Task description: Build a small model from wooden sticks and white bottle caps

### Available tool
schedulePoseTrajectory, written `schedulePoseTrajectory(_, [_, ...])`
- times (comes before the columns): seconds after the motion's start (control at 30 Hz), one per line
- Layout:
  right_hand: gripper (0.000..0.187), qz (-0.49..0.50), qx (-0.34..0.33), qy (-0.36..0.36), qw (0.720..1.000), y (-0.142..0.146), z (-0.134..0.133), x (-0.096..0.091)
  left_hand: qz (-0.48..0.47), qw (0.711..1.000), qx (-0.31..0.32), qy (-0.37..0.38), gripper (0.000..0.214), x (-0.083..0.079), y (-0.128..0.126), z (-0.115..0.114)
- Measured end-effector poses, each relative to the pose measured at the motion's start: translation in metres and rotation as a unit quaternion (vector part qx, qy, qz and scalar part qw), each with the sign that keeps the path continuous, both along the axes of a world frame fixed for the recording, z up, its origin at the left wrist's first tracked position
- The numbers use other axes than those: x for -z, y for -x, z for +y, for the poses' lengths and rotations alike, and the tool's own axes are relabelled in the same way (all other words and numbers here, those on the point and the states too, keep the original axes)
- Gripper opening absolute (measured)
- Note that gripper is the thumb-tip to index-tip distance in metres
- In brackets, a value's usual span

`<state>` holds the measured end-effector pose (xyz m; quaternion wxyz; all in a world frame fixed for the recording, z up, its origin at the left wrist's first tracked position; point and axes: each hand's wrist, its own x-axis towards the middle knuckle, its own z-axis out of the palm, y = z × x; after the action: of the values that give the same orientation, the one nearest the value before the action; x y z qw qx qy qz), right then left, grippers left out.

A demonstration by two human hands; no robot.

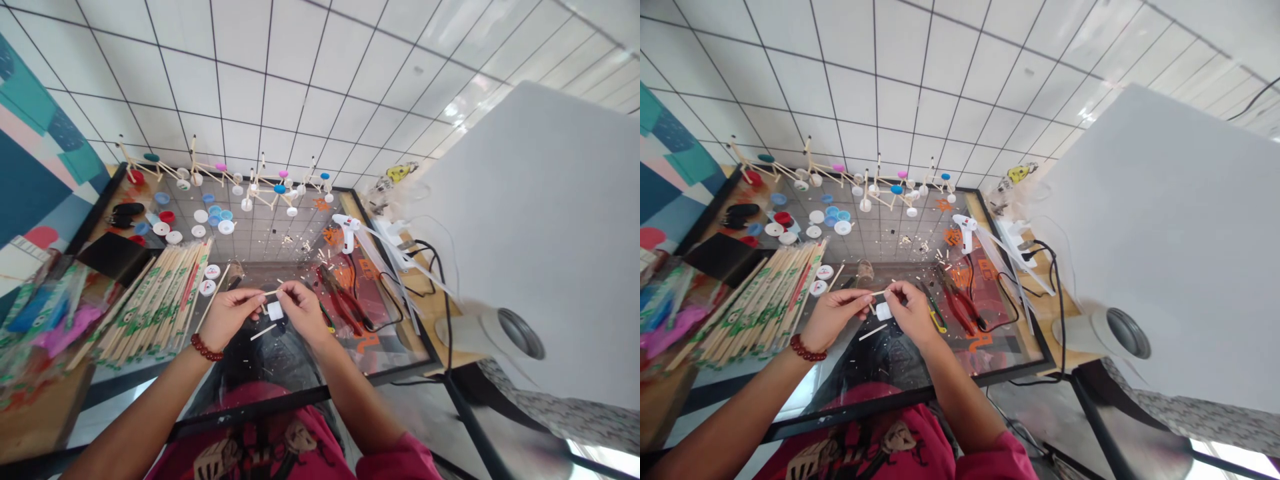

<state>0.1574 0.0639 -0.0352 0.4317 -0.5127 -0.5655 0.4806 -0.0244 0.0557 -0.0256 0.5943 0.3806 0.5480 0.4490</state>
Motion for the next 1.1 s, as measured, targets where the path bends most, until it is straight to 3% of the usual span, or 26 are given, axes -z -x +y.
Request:
schedulePoseTrajectory(0.4, [0.028, 0.028, -0.003, 0.016, 0.999, -0.001, 0.001, 0.002, -0.064, 0.997, -0.023, 0.023, 0.048, -0.003, 0.001, 0.002])
schedulePoseTrajectory(0.57, [0.021, -0.002, -0.001, 0.015, 1.000, -0.004, 0.001, 0.003, -0.081, 0.996, -0.031, 0.015, 0.049, -0.001, 0.002, 0.003])
schedulePoseTrajectory(0.73, [0.020, 0.003, 0.045, -0.029, 0.999, -0.001, 0.000, 0.004, -0.068, 0.996, -0.039, -0.050, 0.059, 0.004, -0.004, -0.001])
schedulePoseTrajectory(0.87, [0.018, -0.004, 0.038, -0.054, 0.998, 0.007, -0.003, -0.006, -0.081, 0.994, -0.015, -0.073, 0.068, 0.007, -0.011, -0.003])
schedulePoseTrajectory(1.0, [0.016, -0.029, 0.019, -0.095, 0.995, 0.009, -0.007, -0.013, -0.100, 0.992, -0.012, -0.081, 0.061, 0.008, -0.014, -0.004])
schedulePoseTrajectory(1.1, [0.020, -0.013, 0.047, -0.100, 0.994, 0.005, -0.006, -0.010, -0.131, 0.989, -0.015, -0.071, 0.056, 0.003, -0.011, -0.004])
